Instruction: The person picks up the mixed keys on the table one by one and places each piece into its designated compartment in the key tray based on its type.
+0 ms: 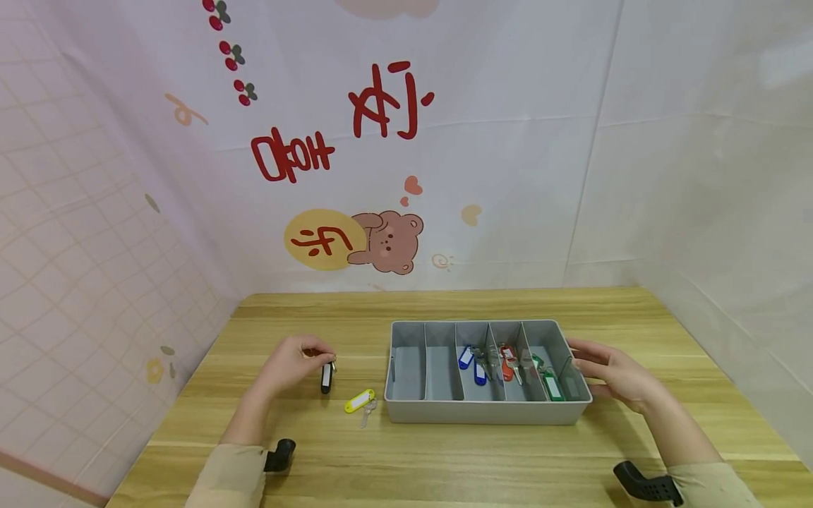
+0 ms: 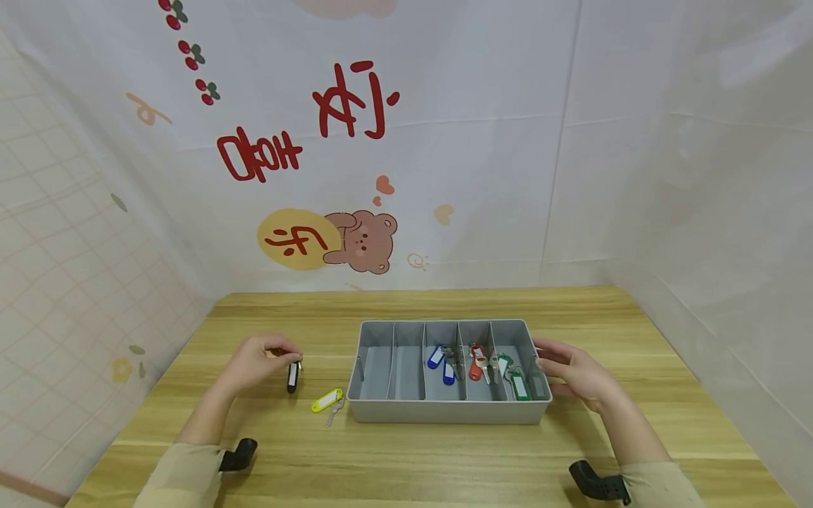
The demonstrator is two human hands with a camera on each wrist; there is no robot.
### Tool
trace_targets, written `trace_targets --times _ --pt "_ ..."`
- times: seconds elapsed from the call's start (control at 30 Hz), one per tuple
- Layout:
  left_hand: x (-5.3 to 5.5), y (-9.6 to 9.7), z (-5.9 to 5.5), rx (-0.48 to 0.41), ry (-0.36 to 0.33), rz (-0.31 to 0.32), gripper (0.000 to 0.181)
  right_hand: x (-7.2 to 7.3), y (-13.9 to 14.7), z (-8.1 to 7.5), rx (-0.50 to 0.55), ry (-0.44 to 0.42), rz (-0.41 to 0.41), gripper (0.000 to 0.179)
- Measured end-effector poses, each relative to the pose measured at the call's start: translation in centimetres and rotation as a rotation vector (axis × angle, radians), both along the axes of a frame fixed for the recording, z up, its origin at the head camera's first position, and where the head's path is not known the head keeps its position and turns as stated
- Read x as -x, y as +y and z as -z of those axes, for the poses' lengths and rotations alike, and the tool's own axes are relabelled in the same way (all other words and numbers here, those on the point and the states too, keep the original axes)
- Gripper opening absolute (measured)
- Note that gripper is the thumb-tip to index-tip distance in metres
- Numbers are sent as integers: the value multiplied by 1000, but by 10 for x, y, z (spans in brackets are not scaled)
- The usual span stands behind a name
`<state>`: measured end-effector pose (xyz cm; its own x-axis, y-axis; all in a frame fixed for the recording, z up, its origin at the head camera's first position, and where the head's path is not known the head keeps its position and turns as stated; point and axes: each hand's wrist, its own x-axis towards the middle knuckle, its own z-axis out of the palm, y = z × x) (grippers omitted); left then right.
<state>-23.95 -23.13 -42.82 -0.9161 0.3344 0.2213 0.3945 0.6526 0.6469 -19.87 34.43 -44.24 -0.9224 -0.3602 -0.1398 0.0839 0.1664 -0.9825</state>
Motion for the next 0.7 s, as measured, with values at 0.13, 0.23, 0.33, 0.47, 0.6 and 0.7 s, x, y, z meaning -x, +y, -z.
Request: trace_targets --times 0.13,0.23,0.33,0.47,0.6,0.7 --pt "0 6 -7 -25 11 -17 5 0 0 1 1 -2 -2 66" --pt "-1 11 -14 -47 21 -32 7 1 0 1 2 -2 -6 66" --pt "-1 16 -20 -62 49 -41 7 1 1 2 -1 -5 -2 66" --pt "-2 21 -27 -68 99 -40 6 1 1 2 -11 -5 5 66" --pt "-3 26 -32 -67 141 -49 6 1 0 2 -13 -4 5 67" --pt "-4 31 -35 -78 167 -59 5 1 1 2 -9 -3 5 66"
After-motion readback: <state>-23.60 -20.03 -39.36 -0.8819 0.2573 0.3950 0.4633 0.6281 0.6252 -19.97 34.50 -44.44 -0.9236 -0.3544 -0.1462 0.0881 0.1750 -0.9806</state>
